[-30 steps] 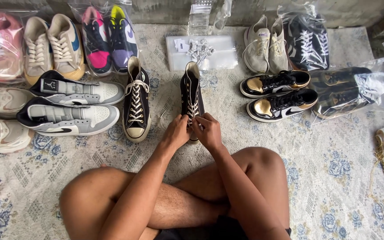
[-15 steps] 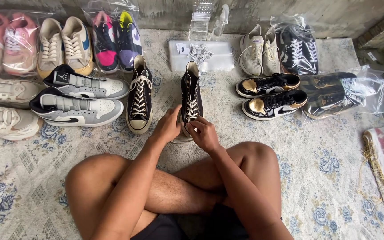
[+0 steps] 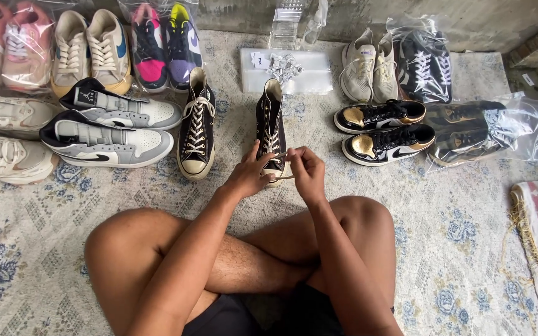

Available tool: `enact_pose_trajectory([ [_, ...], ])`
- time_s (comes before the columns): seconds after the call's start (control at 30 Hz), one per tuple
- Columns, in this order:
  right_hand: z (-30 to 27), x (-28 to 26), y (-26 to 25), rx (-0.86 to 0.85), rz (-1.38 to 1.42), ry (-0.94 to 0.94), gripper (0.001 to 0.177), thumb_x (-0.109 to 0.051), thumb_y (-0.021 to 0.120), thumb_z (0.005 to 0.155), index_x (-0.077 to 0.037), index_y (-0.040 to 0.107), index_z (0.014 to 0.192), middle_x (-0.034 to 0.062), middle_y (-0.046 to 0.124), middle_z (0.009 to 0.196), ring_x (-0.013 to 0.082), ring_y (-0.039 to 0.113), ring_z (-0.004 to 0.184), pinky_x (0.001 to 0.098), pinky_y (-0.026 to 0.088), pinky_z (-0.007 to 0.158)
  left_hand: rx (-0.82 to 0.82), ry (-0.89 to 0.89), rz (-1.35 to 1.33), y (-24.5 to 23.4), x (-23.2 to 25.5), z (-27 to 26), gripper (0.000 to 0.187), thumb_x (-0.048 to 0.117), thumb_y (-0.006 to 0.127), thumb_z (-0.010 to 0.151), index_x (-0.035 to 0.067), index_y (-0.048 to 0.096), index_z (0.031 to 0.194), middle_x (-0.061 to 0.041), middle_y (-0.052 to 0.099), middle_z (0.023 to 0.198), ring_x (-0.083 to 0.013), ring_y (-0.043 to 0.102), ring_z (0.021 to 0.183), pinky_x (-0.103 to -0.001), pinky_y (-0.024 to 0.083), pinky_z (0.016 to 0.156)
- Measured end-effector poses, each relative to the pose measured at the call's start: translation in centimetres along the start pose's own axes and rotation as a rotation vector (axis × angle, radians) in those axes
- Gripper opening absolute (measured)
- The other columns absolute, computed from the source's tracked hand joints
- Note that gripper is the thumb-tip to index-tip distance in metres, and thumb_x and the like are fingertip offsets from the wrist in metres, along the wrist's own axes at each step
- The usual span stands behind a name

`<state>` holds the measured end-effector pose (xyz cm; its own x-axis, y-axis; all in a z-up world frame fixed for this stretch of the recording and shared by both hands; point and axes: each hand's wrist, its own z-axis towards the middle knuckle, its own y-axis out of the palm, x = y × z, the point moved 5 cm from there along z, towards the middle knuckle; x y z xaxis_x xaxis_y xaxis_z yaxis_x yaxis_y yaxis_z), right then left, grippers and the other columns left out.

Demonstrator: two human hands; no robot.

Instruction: Threading shoelaces through the eyelets of a high-top sneaker while sitting on the floor.

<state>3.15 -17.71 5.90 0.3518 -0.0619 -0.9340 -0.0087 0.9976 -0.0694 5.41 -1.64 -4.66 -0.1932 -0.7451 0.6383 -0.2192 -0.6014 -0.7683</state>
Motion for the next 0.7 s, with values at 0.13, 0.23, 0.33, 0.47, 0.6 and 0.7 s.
enact_pose_trajectory([
  [0.13,2.5,0.6,-1.0,0.078,0.064,-0.023,0.028,-0.018,0.059,0.107,-0.003,0.065,0.084,0.0097,0.062,0.087,0.011,0.049,0.078,0.0241,0.038,0.07,0.009,-0.007,-0.014,-0.2,-0.1,-0.1,0.053,0.038,0.063,0.098,0.023,0.05,0.147,-0.025,0.013,0.168,-0.0526,0.032,0.147,-0.067,0.049,0.104],
  [0.23,4.5,0.1,-1.5,0.098,0.137,0.032,0.025,-0.019,0.056,0.107,0.0,0.066,0.094,0.013,0.066,0.104,0.0195,0.062,0.099,0.0286,0.047,0.084,0.003,-0.017,-0.042,-1.4,0.2,-0.3,0.045,0.035,0.06,0.103,0.018,0.056,0.144,-0.027,0.017,0.167,-0.054,0.03,0.147,-0.068,0.047,0.105],
  [0.33,6.1,-0.6,-1.3,0.112,0.303,0.134,0.023,-0.019,0.053,0.107,-0.002,0.067,0.099,0.0086,0.066,0.098,0.0236,0.069,0.104,0.031,0.051,0.086,-0.052,-0.082,-0.046,-2.9,0.0,-0.6,0.039,0.035,0.06,0.105,0.017,0.062,0.139,-0.027,0.019,0.165,-0.0531,0.028,0.149,-0.068,0.045,0.108],
  [0.47,7.0,3.7,-1.8,0.131,0.447,0.26,0.03,-0.022,0.054,0.108,-0.009,0.055,0.081,0.013,0.075,0.101,0.0255,0.074,0.1,0.0321,0.053,0.084,-0.213,-0.207,-0.048,-5.2,0.5,-1.7,0.045,0.035,0.061,0.103,0.008,0.062,0.139,-0.031,0.029,0.16,-0.0558,0.029,0.147,-0.07,0.042,0.109],
  [0.6,5.1,10.2,-1.4,0.14,0.531,0.384,0.032,-0.019,0.049,0.11,-0.009,0.053,0.079,0.0173,0.075,0.094,0.0275,0.075,0.09,0.0331,0.054,0.076,-0.331,-0.316,0.019,-3.9,-3.5,-0.8,0.051,0.045,0.065,0.099,0.015,0.064,0.139,-0.027,0.045,0.15,-0.0507,0.045,0.138,-0.065,0.048,0.106],
  [0.7,3.6,10.5,-0.4,0.126,0.15,0.399,0.038,-0.025,0.066,0.101,-0.007,0.066,0.068,0.0123,0.069,0.068,0.0206,0.065,0.069,0.028,0.048,0.067,-0.482,-0.4,0.159,-2.2,-6.3,-1.0,0.053,0.053,0.068,0.086,0.031,0.069,0.134,-0.017,0.065,0.138,-0.0417,0.061,0.128,-0.056,0.052,0.104],
])
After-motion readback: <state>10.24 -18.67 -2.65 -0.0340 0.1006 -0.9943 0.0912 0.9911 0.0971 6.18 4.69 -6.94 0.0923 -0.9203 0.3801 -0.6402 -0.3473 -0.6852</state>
